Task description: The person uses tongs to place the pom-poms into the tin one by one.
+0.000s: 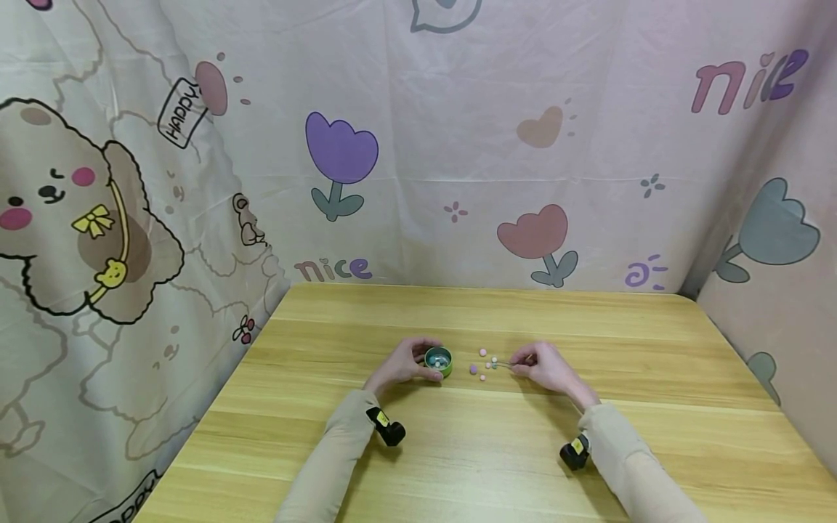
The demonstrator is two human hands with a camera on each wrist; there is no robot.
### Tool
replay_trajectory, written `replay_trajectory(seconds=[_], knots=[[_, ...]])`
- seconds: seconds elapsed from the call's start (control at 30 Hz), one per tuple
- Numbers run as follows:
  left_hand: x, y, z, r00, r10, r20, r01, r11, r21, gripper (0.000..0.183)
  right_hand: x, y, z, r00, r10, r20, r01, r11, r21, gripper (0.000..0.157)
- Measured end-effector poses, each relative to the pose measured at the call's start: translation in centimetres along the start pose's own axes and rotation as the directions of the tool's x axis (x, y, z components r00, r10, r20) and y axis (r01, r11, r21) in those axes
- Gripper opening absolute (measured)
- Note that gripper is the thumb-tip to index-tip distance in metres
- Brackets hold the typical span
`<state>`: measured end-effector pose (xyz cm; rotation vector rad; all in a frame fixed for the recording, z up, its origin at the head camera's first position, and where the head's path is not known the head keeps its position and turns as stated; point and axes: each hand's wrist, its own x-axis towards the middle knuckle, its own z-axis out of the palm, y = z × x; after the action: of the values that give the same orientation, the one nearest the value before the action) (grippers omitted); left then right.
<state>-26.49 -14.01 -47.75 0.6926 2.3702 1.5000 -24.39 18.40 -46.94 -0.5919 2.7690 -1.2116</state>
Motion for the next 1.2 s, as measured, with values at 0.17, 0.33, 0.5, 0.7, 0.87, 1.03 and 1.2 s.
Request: replay_trajectory(seconds=[0.17, 0.33, 0.5, 0.7, 0.87, 1.03, 1.2], knots=[[0.0, -0.1, 0.0, 1.0, 0.005, 0.0, -0.005, 1.0, -0.005, 0.06, 0.0, 0.1, 0.0, 1.0, 0.007, -0.01, -0.007, 1.0, 0.0, 0.01], [0.0, -0.2, 0.0, 1.0, -0.007, -0.002, 0.007, 1.0, -0.015, 0.06, 0.0, 0.2, 0.0, 1.0, 0.002, -0.026, -0.002, 1.0, -0.004, 0.011], [0.1, -0.2, 0.0, 1.0, -0.022, -0.006, 0.022, 1.0, -0.019, 0.06, -0.1, 0.0, -0.1, 0.999, 0.017, -0.032, -0.016, 1.0, 0.015, 0.012], [0.1, -0.2, 0.0, 1.0, -0.014, -0.002, 0.014, 1.0, -0.024, 0.06, -0.1, -0.2, -0.4, 0.999, 0.021, -0.037, -0.02, 0.999, 0.035, 0.013], [0.1, -0.1, 0.0, 1.0, -0.025, -0.005, 0.025, 0.999, -0.021, 0.061, 0.0, -0.5, -0.4, 0.999, 0.008, -0.049, -0.006, 0.999, 0.041, 0.013], [0.2, -0.1, 0.1, 0.998, -0.058, -0.006, 0.058, 0.998, -0.039, 0.062, 0.0, -0.7, -0.4, 0.998, -0.002, -0.059, 0.003, 1.0, 0.024, 0.013], [0.1, -0.1, 0.1, 0.999, -0.046, -0.007, 0.046, 0.999, -0.016, 0.062, 0.2, -1.3, -0.4, 0.998, -0.002, -0.064, 0.004, 1.0, 0.025, 0.013]])
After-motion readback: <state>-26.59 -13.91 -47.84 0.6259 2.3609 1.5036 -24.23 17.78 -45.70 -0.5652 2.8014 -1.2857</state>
